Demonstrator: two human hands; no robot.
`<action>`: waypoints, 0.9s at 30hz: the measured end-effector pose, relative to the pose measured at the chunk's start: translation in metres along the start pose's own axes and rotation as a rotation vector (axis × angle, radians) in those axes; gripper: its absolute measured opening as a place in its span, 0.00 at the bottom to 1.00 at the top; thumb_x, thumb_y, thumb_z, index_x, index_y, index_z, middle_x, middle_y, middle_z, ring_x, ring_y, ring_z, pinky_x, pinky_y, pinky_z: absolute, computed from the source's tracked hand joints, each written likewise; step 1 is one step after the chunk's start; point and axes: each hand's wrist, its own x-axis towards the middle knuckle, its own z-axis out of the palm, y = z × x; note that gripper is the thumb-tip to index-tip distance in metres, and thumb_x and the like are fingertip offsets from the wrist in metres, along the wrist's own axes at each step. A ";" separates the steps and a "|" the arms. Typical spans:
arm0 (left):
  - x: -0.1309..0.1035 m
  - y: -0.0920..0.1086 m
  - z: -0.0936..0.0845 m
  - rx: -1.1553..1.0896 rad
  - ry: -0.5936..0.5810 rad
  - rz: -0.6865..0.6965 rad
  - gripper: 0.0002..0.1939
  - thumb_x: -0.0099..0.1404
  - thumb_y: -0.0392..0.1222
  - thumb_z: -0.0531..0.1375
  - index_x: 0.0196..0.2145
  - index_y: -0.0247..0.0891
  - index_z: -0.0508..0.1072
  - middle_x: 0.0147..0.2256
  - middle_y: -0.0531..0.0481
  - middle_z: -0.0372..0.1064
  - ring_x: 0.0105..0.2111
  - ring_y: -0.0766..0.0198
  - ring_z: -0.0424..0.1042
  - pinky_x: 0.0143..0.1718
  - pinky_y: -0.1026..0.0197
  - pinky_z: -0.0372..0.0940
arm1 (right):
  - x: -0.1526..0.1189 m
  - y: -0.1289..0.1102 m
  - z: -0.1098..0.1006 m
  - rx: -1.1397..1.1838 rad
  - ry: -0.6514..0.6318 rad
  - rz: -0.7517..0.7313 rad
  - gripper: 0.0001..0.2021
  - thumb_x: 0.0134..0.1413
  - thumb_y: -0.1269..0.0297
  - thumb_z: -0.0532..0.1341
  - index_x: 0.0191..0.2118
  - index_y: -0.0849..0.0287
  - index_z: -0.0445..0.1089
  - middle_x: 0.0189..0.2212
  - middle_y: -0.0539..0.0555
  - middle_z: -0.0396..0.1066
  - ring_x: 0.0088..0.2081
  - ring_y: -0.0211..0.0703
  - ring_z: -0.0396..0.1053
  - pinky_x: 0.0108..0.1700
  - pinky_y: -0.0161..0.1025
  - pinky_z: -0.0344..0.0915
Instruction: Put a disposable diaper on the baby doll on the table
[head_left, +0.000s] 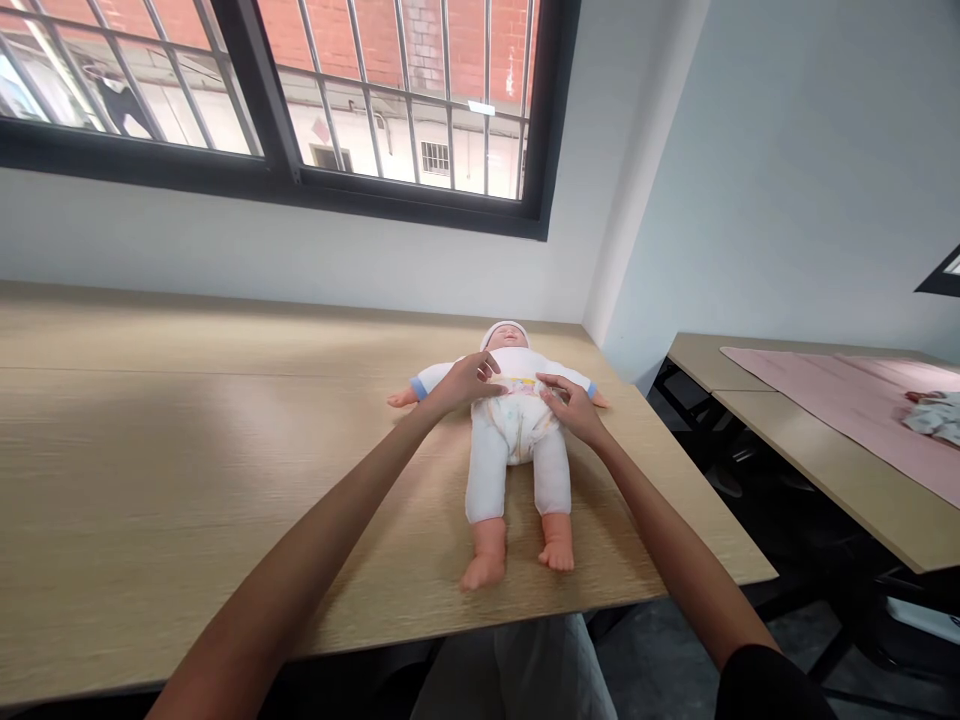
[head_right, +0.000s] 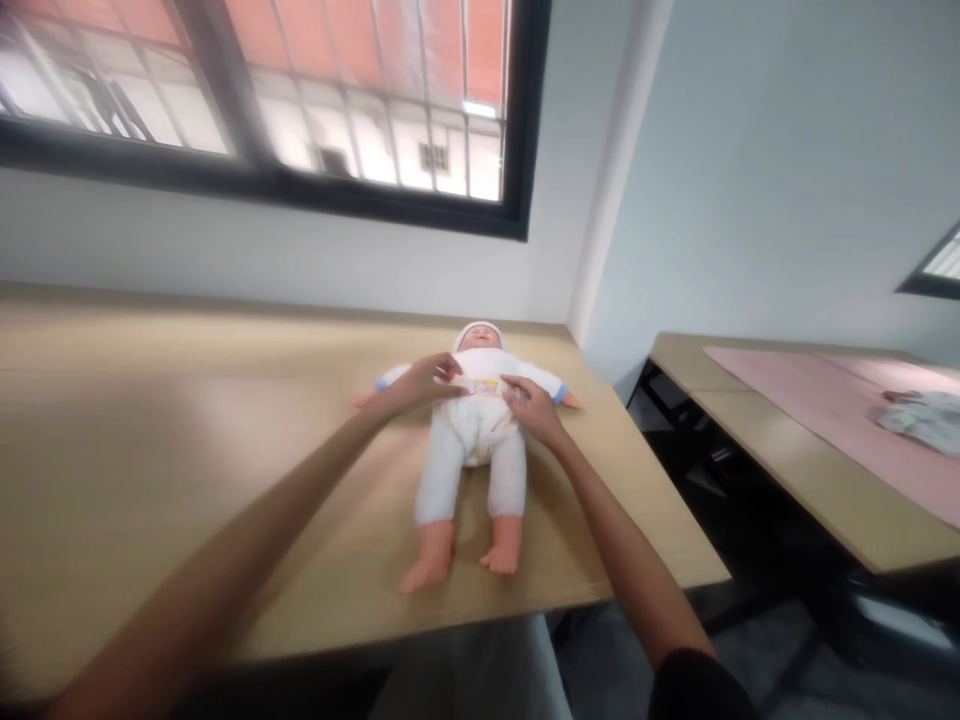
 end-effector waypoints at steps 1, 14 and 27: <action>0.000 0.000 0.002 0.002 0.014 0.010 0.17 0.49 0.52 0.63 0.32 0.40 0.66 0.35 0.50 0.65 0.39 0.55 0.67 0.39 0.57 0.60 | 0.000 0.000 0.000 0.001 0.005 -0.004 0.18 0.57 0.59 0.58 0.51 0.57 0.70 0.52 0.57 0.71 0.54 0.46 0.67 0.56 0.46 0.62; 0.006 -0.004 0.022 -0.032 0.157 0.155 0.11 0.51 0.44 0.63 0.33 0.39 0.69 0.38 0.49 0.68 0.41 0.57 0.68 0.44 0.55 0.63 | 0.000 0.007 0.007 -0.157 -0.012 -0.154 0.20 0.62 0.55 0.51 0.53 0.57 0.70 0.54 0.59 0.68 0.57 0.47 0.63 0.62 0.49 0.55; -0.006 0.001 -0.042 0.162 0.100 -0.117 0.05 0.51 0.36 0.59 0.27 0.38 0.74 0.32 0.49 0.75 0.34 0.59 0.72 0.34 0.62 0.64 | 0.000 0.004 0.005 -0.100 0.071 -0.095 0.22 0.62 0.54 0.50 0.55 0.58 0.68 0.56 0.59 0.66 0.59 0.47 0.61 0.64 0.48 0.53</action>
